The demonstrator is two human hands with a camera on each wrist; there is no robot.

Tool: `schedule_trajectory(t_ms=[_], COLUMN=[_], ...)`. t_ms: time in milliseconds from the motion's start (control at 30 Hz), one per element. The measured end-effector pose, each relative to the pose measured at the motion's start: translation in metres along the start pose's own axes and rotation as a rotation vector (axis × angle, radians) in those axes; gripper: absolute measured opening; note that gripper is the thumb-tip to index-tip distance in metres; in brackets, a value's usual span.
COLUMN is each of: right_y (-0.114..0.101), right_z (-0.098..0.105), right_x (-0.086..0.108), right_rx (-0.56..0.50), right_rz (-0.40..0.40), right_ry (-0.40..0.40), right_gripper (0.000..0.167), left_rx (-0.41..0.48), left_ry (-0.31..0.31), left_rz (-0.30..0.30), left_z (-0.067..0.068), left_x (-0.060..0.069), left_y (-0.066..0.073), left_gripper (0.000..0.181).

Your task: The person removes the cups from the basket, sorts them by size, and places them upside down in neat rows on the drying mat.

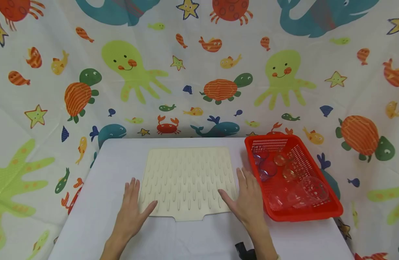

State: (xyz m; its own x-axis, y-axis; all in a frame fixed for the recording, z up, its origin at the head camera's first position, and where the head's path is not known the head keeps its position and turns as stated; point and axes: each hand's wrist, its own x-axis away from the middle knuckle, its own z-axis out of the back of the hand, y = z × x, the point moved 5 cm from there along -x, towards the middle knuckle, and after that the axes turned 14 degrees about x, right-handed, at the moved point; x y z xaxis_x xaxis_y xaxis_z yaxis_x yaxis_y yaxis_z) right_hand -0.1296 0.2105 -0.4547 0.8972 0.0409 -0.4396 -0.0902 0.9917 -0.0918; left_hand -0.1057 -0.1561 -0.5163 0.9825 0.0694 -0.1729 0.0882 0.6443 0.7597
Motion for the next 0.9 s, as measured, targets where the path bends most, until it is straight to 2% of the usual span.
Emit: schedule_trajectory(t_ms=[200, 467, 633, 900], right_y=[0.007, 0.021, 0.033, 0.059], right_z=[0.002, 0.006, 0.011, 0.018], right_x=[-0.001, -0.005, -0.007, -0.007], right_rx=[-0.024, -0.053, -0.049, -0.029], right_rz=[-0.02, -0.089, -0.133, -0.23], right_ry=[0.028, 0.002, 0.007, -0.016], right_gripper=[0.095, 0.096, 0.096, 0.094], left_rx=[0.018, 0.009, 0.009, 0.019], left_ry=[0.004, -0.009, -0.012, -0.06], left_rz=[-0.009, 0.044, 0.056, 0.107], left_z=[-0.002, -0.007, -0.01, -0.016], left_x=[0.001, 0.002, 0.004, 0.008], left_y=[-0.006, -0.021, -0.031, -0.048], left_gripper=[0.1, 0.1, 0.101, 0.105])
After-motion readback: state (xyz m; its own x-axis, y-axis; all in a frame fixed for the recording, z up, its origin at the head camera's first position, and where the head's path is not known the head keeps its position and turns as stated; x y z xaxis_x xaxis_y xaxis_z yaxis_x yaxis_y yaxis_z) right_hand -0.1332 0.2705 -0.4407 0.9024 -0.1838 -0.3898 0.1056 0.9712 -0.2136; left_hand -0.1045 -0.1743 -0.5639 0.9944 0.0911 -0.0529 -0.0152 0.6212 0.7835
